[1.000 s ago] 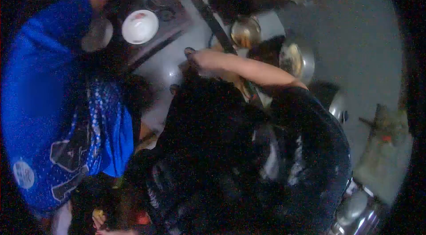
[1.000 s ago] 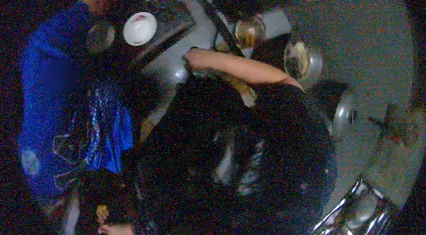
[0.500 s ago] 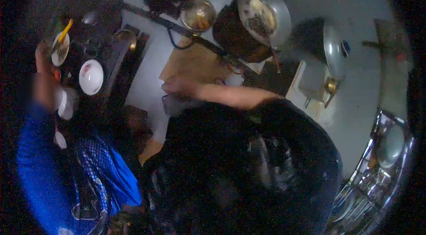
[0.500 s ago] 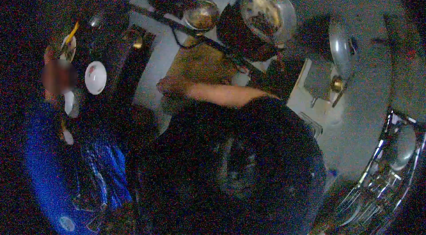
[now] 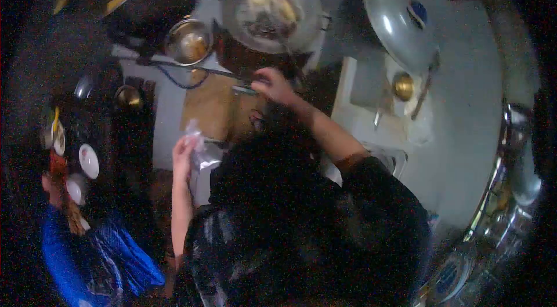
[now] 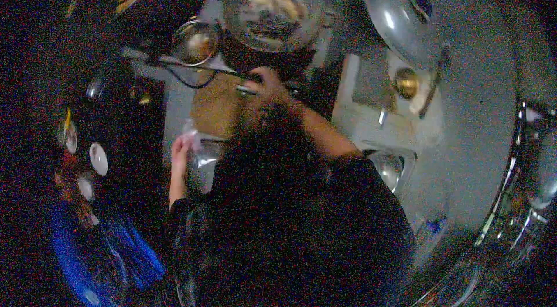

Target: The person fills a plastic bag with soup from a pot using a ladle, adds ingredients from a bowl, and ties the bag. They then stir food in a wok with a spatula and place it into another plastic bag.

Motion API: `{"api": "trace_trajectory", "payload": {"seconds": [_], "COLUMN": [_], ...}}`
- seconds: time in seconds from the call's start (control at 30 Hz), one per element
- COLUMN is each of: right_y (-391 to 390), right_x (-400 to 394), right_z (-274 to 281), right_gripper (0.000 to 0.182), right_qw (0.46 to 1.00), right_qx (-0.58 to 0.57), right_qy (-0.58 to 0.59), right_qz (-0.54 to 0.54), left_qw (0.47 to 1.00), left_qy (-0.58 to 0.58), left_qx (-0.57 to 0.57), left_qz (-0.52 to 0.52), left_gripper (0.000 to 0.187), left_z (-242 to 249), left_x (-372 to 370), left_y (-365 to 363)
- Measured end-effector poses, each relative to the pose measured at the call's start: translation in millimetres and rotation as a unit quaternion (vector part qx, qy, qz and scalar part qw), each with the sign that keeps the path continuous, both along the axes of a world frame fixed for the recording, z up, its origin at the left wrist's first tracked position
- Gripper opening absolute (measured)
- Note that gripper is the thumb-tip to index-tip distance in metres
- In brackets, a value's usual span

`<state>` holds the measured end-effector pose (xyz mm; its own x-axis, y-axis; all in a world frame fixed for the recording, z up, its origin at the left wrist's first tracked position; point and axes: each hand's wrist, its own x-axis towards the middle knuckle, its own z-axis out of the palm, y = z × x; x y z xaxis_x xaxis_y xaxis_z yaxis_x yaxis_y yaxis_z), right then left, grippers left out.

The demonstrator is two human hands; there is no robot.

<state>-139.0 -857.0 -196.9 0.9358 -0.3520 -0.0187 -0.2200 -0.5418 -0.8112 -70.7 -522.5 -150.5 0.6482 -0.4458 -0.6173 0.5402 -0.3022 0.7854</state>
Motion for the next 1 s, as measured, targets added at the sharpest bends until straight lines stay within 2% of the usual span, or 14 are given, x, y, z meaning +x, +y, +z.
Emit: {"api": "trace_trajectory", "payload": {"seconds": [0.07,0.1,0.13,0.23,0.27,0.3,0.33,0.5,0.63,0.7,0.8,0.83,0.9,1.0], "right_y": [-71,-85,-90,-104,-120,-127,-120,-109,-99,-99,-100,-99,-94,-89], "right_x": [-46,-65,-74,-74,-72,-66,-60,-37,-22,-23,-25,-29,-37,-39], "right_z": [-40,-55,-66,-82,-125,-147,-136,-70,-39,-51,-78,-77,-71,-59], "right_gripper": [0.056,0.055,0.055,0.051,0.05,0.05,0.039,0.028,0.019,0.02,0.025,0.025,0.032,0.033], "right_qw": [0.941,0.928,0.915,0.959,0.943,0.867,0.816,0.763,0.843,0.91,0.962,0.963,0.985,0.974], "right_qx": [-0.155,-0.184,-0.211,-0.077,0.157,0.377,0.473,0.612,0.503,0.326,0.141,0.135,-0.064,-0.055], "right_qy": [0.245,0.239,0.229,0.149,0.223,0.293,0.272,0.109,0.092,0.135,0.097,0.097,0.032,0.118], "right_qz": [-0.172,-0.22,-0.256,-0.228,-0.189,-0.142,-0.191,-0.176,-0.169,-0.217,-0.213,-0.21,-0.157,-0.184], "left_qw": [0.997,0.966,0.87,0.842,0.84,0.862,0.882,0.91,0.932,0.895,0.849,0.851,0.893,0.867], "left_qy": [0.015,-0.211,-0.423,-0.433,-0.434,-0.388,-0.34,-0.263,-0.127,-0.118,-0.232,-0.231,-0.11,-0.111], "left_qx": [0.054,0.151,0.245,0.287,0.301,0.298,0.291,0.309,0.338,0.419,0.465,0.461,0.435,0.483], "left_qz": [0.061,-0.009,-0.07,-0.143,-0.125,-0.133,-0.144,-0.086,-0.038,-0.1,-0.1,-0.097,-0.019,-0.05], "left_gripper": [0.026,0.032,0.038,0.05,0.05,0.048,0.047,0.028,0.019,0.027,0.03,0.03,0.031,0.03], "left_z": [-12,-27,-33,-14,-8,-2,4,21,-5,11,-78,-83,-73,-92], "left_x": [-20,-32,-38,-48,-47,-41,-33,-25,-34,-44,-73,-85,-90,-105], "left_y": [8,24,37,49,47,43,43,51,95,107,217,237,267,319]}}
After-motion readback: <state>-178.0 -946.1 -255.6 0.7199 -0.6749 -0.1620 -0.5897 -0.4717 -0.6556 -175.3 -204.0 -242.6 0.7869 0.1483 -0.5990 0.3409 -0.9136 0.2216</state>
